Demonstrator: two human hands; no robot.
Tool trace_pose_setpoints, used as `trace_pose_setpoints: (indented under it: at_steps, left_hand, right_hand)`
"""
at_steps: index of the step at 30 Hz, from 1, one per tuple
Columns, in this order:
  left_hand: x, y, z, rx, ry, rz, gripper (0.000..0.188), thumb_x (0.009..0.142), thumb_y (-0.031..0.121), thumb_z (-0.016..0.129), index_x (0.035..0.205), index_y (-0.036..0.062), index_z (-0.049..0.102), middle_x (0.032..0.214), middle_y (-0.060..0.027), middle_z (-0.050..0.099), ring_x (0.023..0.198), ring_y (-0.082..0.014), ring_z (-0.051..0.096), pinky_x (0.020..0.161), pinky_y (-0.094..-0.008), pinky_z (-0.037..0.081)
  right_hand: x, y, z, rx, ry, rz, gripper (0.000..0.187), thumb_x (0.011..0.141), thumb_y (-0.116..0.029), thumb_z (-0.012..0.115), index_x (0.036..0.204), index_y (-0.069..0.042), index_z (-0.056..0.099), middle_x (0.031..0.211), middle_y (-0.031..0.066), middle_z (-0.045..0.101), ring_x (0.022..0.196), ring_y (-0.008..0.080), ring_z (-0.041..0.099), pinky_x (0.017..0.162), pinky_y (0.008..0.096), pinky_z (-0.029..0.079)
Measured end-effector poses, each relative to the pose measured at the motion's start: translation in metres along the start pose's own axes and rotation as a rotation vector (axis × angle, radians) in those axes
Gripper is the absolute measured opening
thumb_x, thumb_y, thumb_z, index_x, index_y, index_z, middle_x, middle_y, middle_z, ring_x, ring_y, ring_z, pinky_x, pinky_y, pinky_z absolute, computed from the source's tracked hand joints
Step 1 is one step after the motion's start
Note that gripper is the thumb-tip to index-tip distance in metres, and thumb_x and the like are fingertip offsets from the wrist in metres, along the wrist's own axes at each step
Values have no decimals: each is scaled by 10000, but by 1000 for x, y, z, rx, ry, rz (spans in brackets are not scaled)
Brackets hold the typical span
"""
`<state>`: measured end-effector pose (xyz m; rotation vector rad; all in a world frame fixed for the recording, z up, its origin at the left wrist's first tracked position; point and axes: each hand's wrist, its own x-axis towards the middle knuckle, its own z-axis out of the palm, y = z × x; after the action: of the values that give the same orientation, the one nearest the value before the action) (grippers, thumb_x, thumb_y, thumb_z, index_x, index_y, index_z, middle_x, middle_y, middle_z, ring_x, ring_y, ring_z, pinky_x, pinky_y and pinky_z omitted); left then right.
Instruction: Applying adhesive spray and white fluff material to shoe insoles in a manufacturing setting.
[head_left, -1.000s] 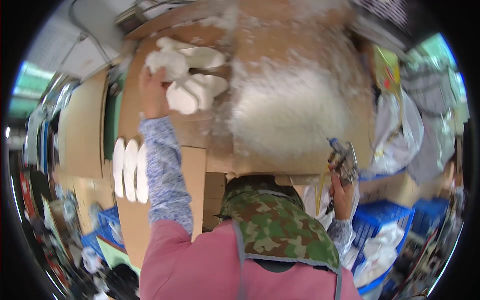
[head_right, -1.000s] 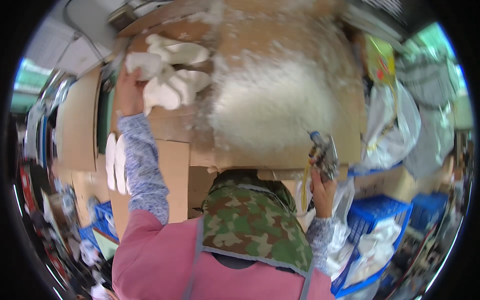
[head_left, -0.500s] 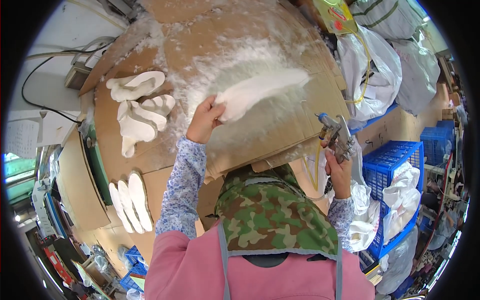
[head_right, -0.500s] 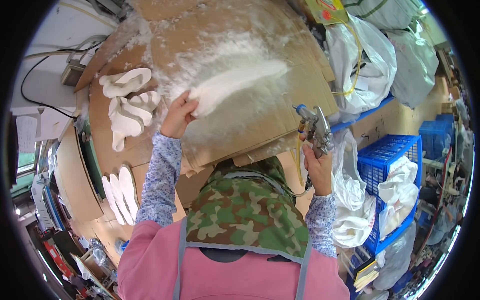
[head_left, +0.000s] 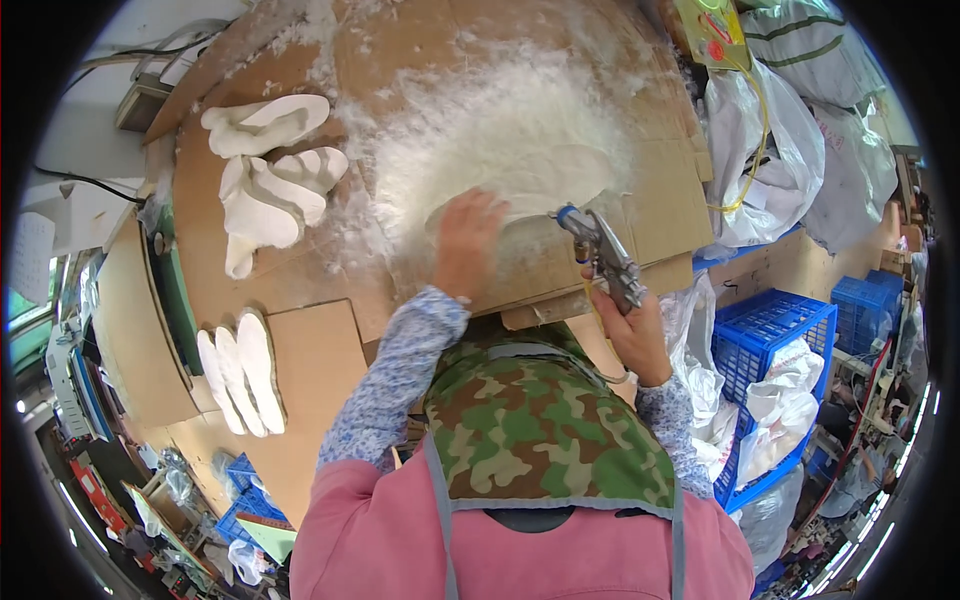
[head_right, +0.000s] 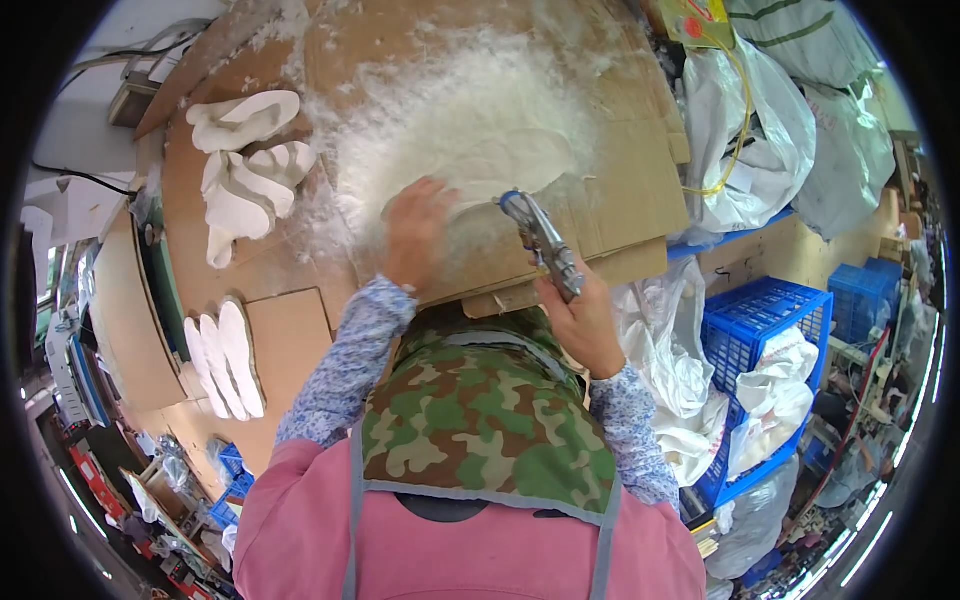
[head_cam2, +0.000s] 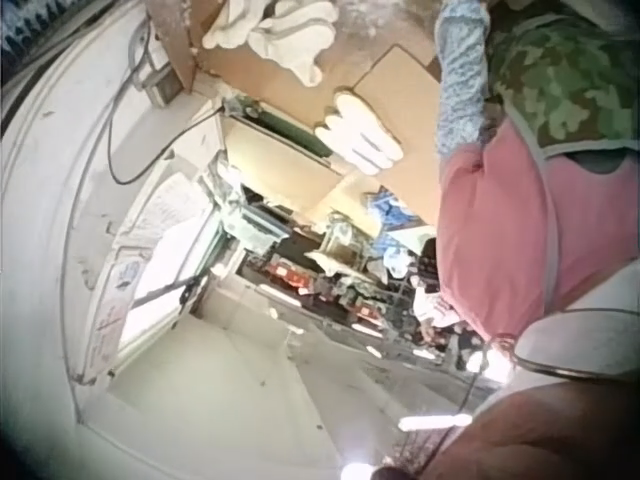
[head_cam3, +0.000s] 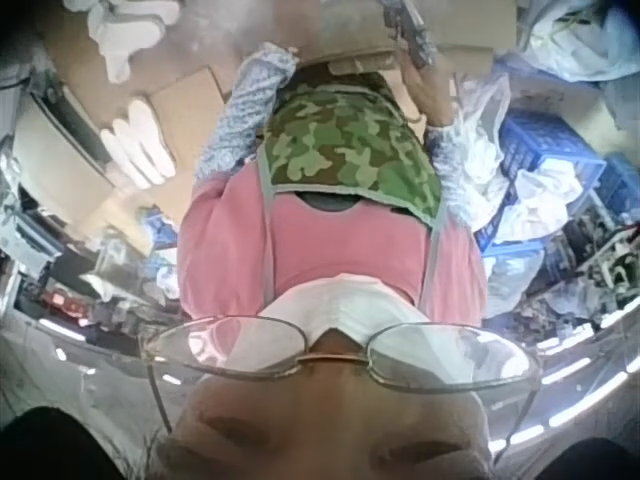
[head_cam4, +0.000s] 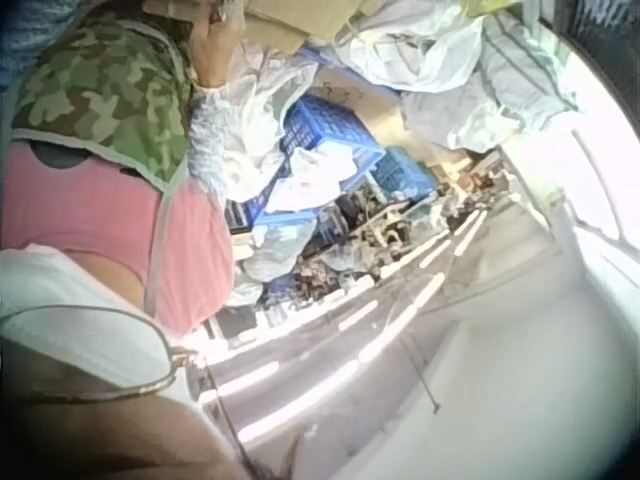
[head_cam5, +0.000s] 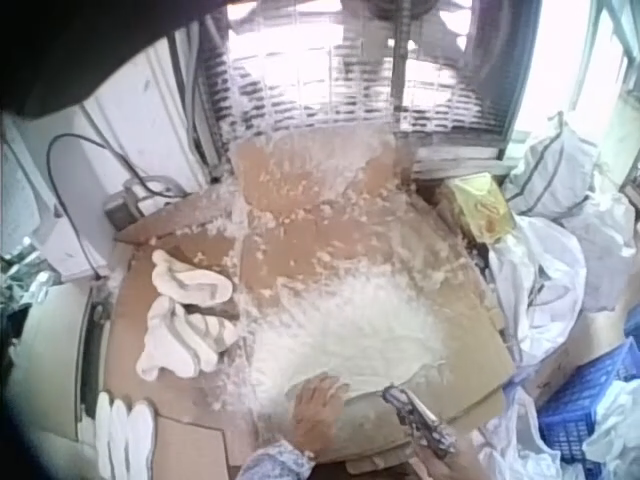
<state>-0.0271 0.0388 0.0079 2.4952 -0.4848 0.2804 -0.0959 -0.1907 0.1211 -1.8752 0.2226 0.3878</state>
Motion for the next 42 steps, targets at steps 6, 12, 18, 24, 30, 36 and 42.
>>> trace_pose_setpoints:
  at_steps: [6, 12, 18, 24, 30, 36, 42]
  left_hand:
    - [2, 30, 45, 71, -114, -106, 521, 832, 98, 516, 1350, 151, 516, 1533, -213, 231, 1444, -381, 145, 1105, -647, 114]
    - [0, 30, 51, 116, -148, -139, 539, 855, 124, 534, 1386, 201, 481, 1554, -215, 175, 1456, -363, 115, 1111, -631, 92]
    - [6, 45, 51, 106, -137, -168, 561, 841, 96, 536, 1387, 211, 479, 1555, -216, 166, 1457, -363, 113, 1104, -642, 93]
    - [35, 64, 64, 98, -153, -48, 602, 814, 46, 532, 1378, 253, 495, 1561, -218, 147, 1457, -378, 100, 1098, -659, 92]
    - [43, 66, 88, 74, -131, -35, 561, 798, 72, 546, 1338, 224, 542, 1544, -271, 163, 1450, -407, 112, 1100, -660, 88]
    - [41, 66, 94, 103, -132, -44, 626, 816, 56, 513, 1400, 277, 473, 1553, -262, 141, 1453, -399, 102, 1093, -663, 83]
    - [41, 67, 92, 122, -147, -52, 636, 814, 29, 498, 1398, 279, 474, 1553, -268, 132, 1454, -402, 97, 1099, -654, 83]
  right_hand:
    - [10, -10, 17, -156, 36, -187, 284, 877, 7, 572, 1159, -6, 548, 935, 124, 633, 823, 230, 604, 751, 318, 475]
    - [18, 12, 4, -106, 73, -167, 269, 900, -24, 580, 1160, 3, 521, 900, 116, 634, 791, 188, 599, 727, 306, 480]
    - [26, 18, -20, -93, 175, -191, 238, 914, -26, 580, 1142, 17, 530, 901, 64, 621, 783, 108, 555, 699, 255, 467]
    - [19, 17, -27, -44, 219, -188, 234, 932, -33, 563, 1155, 30, 524, 923, 37, 609, 793, 84, 535, 696, 236, 458]
    - [14, 19, -32, -104, 247, -179, 220, 921, -33, 575, 1127, 31, 531, 900, 63, 614, 785, 95, 544, 699, 249, 465]
    - [6, 22, -30, -90, 168, -128, 221, 904, -26, 585, 1114, 21, 538, 885, 84, 623, 759, 132, 567, 709, 267, 472]
    - [13, 29, -41, -114, 283, -217, 241, 907, -30, 580, 1137, 26, 533, 898, 91, 630, 795, 148, 582, 726, 286, 477]
